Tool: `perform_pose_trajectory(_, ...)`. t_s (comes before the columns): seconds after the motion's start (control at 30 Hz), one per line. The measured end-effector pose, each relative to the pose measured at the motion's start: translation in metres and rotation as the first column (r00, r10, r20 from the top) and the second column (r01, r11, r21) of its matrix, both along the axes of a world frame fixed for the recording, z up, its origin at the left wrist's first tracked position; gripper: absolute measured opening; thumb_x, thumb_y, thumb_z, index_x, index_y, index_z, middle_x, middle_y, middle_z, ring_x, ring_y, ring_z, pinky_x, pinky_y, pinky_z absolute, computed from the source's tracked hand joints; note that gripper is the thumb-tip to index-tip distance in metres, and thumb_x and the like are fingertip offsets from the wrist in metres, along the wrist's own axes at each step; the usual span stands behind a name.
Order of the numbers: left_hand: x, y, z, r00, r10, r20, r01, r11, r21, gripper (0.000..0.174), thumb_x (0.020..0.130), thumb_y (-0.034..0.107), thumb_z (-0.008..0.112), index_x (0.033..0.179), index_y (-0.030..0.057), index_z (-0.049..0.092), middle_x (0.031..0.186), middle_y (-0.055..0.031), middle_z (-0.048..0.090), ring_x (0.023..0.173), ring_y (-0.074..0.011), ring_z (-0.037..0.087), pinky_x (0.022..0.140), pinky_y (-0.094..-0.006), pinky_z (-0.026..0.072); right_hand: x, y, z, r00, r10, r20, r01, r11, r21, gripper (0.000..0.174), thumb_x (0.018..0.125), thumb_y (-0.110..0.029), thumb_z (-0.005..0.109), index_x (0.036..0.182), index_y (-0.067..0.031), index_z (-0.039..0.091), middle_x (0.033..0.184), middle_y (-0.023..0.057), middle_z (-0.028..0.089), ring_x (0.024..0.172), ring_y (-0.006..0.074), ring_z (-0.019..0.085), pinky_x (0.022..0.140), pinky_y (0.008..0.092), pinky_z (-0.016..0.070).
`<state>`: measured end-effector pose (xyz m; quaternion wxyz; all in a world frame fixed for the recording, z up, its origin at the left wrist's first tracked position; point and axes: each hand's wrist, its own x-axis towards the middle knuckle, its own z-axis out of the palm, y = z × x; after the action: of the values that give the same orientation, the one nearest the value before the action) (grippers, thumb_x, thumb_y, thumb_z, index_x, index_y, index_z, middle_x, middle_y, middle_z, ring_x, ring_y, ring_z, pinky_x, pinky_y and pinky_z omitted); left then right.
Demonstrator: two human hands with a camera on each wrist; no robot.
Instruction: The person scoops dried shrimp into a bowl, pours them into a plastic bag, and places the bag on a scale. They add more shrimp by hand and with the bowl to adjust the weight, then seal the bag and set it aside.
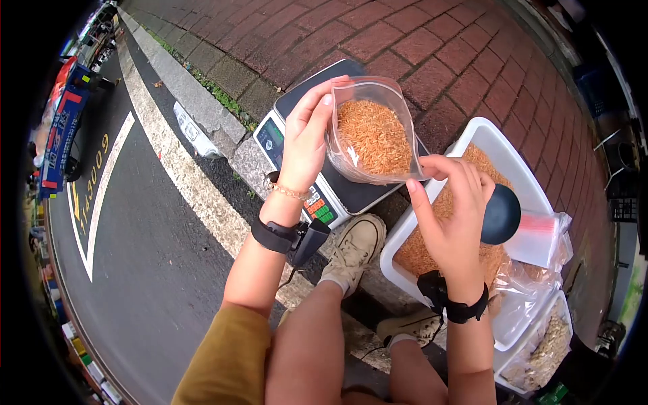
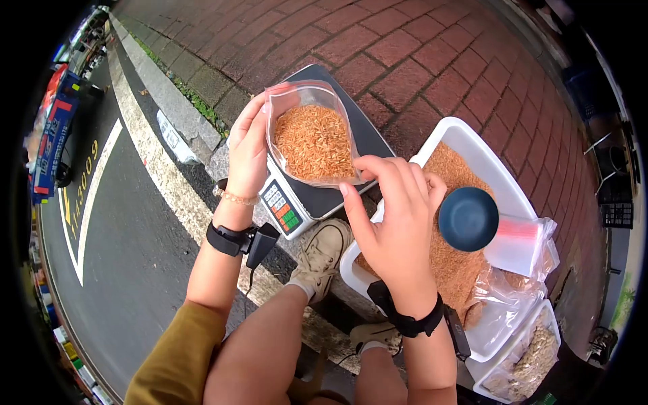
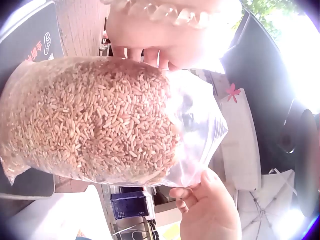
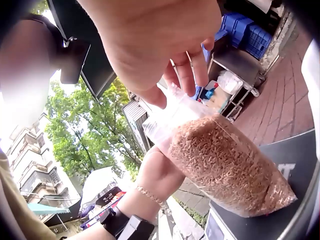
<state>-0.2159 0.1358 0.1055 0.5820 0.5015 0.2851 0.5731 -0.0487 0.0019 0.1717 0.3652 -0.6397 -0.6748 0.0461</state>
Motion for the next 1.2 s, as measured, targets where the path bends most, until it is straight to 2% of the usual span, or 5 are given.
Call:
perform_pose_trajectory(0.67,-0.003,0.01,-0.014,0.999,-0.039,0.035,0.041,0.998,-0.049,0.014,0.097,0.014,0.06,0.102,0.0016,0.065,0.095,-0.0014,0.069,0.084,-0.0056,0.06,0.076,-0.0211,0.048,-0.003,0.006,-0.022,0.999,-0.024,-0.044,0.029,0.991,0.133,0.013,0.08,0.003,0.065,0.089,-0.0043,0.059,0.088,0.0089,0.064,0.079,0.029,0.063,0.07,0.0389,0.0503)
perform_pose_trajectory(0.9,0.002,-0.021,0.042,0.993,0.075,-0.087,-0.064,0.99,0.125,0.014,0.097,0.013,0.059,0.103,0.0004,0.061,0.101,-0.0138,0.07,0.099,-0.0227,0.067,0.088,-0.0332,0.0516,0.018,-0.011,0.025,0.999,-0.009,-0.045,0.025,0.927,0.375,0.015,0.079,0.007,0.067,0.09,-0.0002,0.06,0.088,0.0135,0.063,0.075,0.027,0.065,0.064,0.0324,0.0516)
perform_pose_trajectory(1.1,0.04,-0.08,0.101,0.968,-0.237,-0.088,0.252,0.93,0.267,0.015,0.097,0.014,0.058,0.1,-0.001,0.056,0.097,-0.008,0.057,0.092,-0.0162,0.06,0.087,-0.0297,0.0493,0.067,-0.111,0.067,0.997,-0.074,0.033,0.061,0.954,0.294,0.018,0.087,0.002,0.064,0.103,0.0014,0.056,0.096,0.0172,0.065,0.082,0.0253,0.062,0.073,0.0321,0.0499)
perform_pose_trajectory(1.13,0.049,-0.09,0.1,0.947,-0.316,-0.055,0.32,0.919,0.232,0.016,0.097,0.014,0.059,0.099,-0.0009,0.055,0.095,-0.0091,0.06,0.094,-0.018,0.062,0.089,-0.0331,0.0494,0.073,-0.13,0.077,0.983,-0.092,0.157,0.067,0.986,0.155,0.012,0.099,-0.003,0.046,0.11,0.0023,0.045,0.097,0.0202,0.059,0.08,0.0261,0.066,0.07,0.0316,0.0542)
perform_pose_trajectory(1.2,0.071,-0.108,0.087,0.895,-0.447,-0.006,0.438,0.875,0.205,0.017,0.097,0.016,0.058,0.096,-0.0008,0.055,0.093,-0.0103,0.061,0.093,-0.0208,0.064,0.093,-0.0381,0.0497,0.079,-0.165,0.072,0.985,-0.157,0.073,0.142,0.975,0.173,0.017,0.088,0.002,0.063,0.103,-0.0007,0.056,0.097,0.0171,0.064,0.081,0.0246,0.063,0.072,0.0317,0.0519)
